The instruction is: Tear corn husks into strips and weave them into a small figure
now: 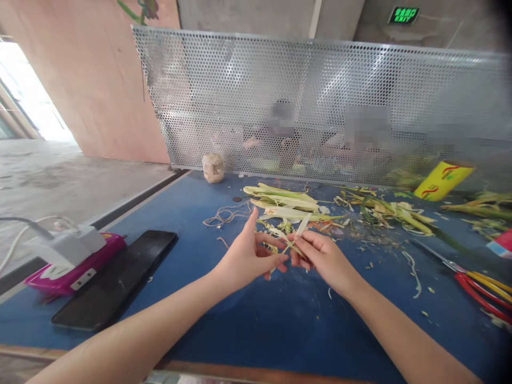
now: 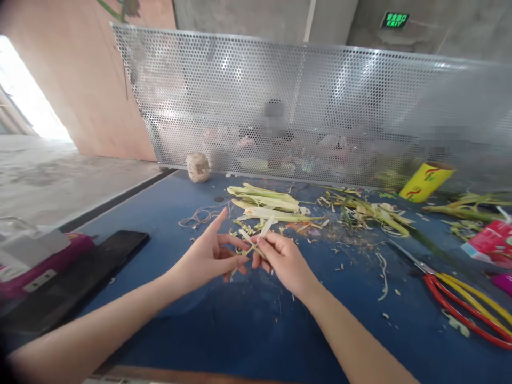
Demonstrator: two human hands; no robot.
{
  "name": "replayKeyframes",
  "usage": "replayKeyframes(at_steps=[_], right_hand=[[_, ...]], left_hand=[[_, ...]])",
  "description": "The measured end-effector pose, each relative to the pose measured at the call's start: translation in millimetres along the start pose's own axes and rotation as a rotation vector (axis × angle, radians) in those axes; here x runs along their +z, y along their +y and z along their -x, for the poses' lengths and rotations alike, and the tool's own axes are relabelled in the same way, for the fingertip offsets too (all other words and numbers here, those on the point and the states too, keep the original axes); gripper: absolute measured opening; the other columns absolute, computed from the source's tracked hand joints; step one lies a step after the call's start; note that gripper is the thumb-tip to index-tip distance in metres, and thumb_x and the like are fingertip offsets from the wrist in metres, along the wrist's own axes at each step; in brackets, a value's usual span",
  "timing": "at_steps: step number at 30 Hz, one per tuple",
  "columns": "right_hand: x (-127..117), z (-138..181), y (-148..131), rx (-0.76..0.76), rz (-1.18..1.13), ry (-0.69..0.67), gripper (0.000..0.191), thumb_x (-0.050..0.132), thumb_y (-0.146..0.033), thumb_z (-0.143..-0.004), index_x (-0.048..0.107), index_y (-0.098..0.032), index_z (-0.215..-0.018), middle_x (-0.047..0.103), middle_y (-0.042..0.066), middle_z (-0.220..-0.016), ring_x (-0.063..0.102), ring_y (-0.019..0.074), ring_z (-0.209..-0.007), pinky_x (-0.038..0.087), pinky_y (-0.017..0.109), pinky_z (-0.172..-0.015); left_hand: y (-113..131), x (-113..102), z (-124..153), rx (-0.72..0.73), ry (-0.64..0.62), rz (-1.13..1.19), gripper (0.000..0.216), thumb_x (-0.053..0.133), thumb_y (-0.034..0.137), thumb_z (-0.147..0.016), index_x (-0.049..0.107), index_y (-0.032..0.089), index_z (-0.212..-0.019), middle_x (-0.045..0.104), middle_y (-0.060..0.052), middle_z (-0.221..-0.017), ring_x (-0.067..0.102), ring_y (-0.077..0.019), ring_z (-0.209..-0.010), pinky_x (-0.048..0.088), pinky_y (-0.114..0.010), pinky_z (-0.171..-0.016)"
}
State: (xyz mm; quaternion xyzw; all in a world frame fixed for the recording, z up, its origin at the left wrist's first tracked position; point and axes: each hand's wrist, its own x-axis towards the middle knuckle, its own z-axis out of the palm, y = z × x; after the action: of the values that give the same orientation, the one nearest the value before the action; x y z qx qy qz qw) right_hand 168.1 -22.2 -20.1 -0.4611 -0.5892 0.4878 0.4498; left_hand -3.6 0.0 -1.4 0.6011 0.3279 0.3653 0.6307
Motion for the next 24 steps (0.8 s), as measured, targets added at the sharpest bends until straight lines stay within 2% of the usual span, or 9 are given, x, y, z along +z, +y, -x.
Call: replayKeyframes(at_steps=[6,10,14,17,20,24], right_hand=[[2.3,0.6,-3.5,-0.044,0.067,-0.016,0.039,0.044,-0.041,-0.084,0.058,-0.014,-0.110,0.057,-0.001,-0.057,0.041,0.0073,-0.042,0.034,0.021,-0.044],[5.1,1.9,-4.4,-0.074,0.106,-0.084,0.039,0.040,-0.037,-0.087,0.056,-0.016,-0.115,0.057,-0.001,-0.057,0.042,0.0077,-0.043,0.035,0.021,-0.044],[6.4,3.8,-2.9,-0.096,0.145,-0.064,0.037,0.039,-0.035,-0.087,0.056,-0.017,-0.116,0.055,-0.001,-0.058,0.040,0.0075,-0.044,0.035,0.021,-0.045],[7.5,4.1,-0.5,-0.103,0.172,-0.004,0.035,0.041,-0.035,-0.087,0.059,-0.018,-0.111,0.050,-0.002,-0.057,0.044,0.0091,-0.049,0.037,0.021,-0.049],[9.4,3.8,-0.4,-0.107,0.154,0.017,0.032,0.042,-0.036,-0.086,0.062,-0.018,-0.104,0.048,-0.002,-0.059,0.050,0.0123,-0.059,0.042,0.024,-0.059],[10.9,4.9,-5.2,-0.134,0.200,0.050,0.031,0.043,-0.037,-0.084,0.065,-0.018,-0.074,0.053,0.000,-0.059,0.050,0.0122,-0.054,0.042,0.024,-0.056]], left_hand=[[-0.3,3.0,-1.2,0.015,-0.019,0.009,0.109,0.066,0.016,-0.068,-0.021,0.032,-0.133,0.061,-0.013,-0.104,0.064,-0.0171,-0.057,0.044,-0.021,-0.036],[-2.4,5.8,0.1,0.045,-0.051,0.016,0.104,0.062,0.018,-0.072,-0.021,0.029,-0.133,0.066,-0.009,-0.090,0.064,-0.0175,-0.054,0.040,-0.018,-0.033],[-2.1,6.6,0.7,0.074,-0.018,0.016,0.099,0.062,0.018,-0.071,-0.012,0.028,-0.135,0.065,-0.003,-0.076,0.063,-0.0169,-0.051,0.039,-0.017,-0.033],[-1.1,6.9,0.4,0.107,0.020,0.005,0.095,0.062,0.018,-0.071,-0.006,0.027,-0.136,0.063,-0.002,-0.076,0.063,-0.0163,-0.050,0.039,-0.017,-0.033],[-1.3,7.5,-0.2,0.139,0.022,0.002,0.095,0.060,0.018,-0.073,-0.011,0.028,-0.135,0.062,-0.001,-0.076,0.063,-0.0166,-0.054,0.039,-0.017,-0.034],[-2.9,7.4,-1.2,0.170,-0.005,0.000,0.096,0.057,0.016,-0.075,-0.017,0.029,-0.134,0.063,-0.001,-0.075,0.063,-0.0162,-0.055,0.039,-0.016,-0.034]])
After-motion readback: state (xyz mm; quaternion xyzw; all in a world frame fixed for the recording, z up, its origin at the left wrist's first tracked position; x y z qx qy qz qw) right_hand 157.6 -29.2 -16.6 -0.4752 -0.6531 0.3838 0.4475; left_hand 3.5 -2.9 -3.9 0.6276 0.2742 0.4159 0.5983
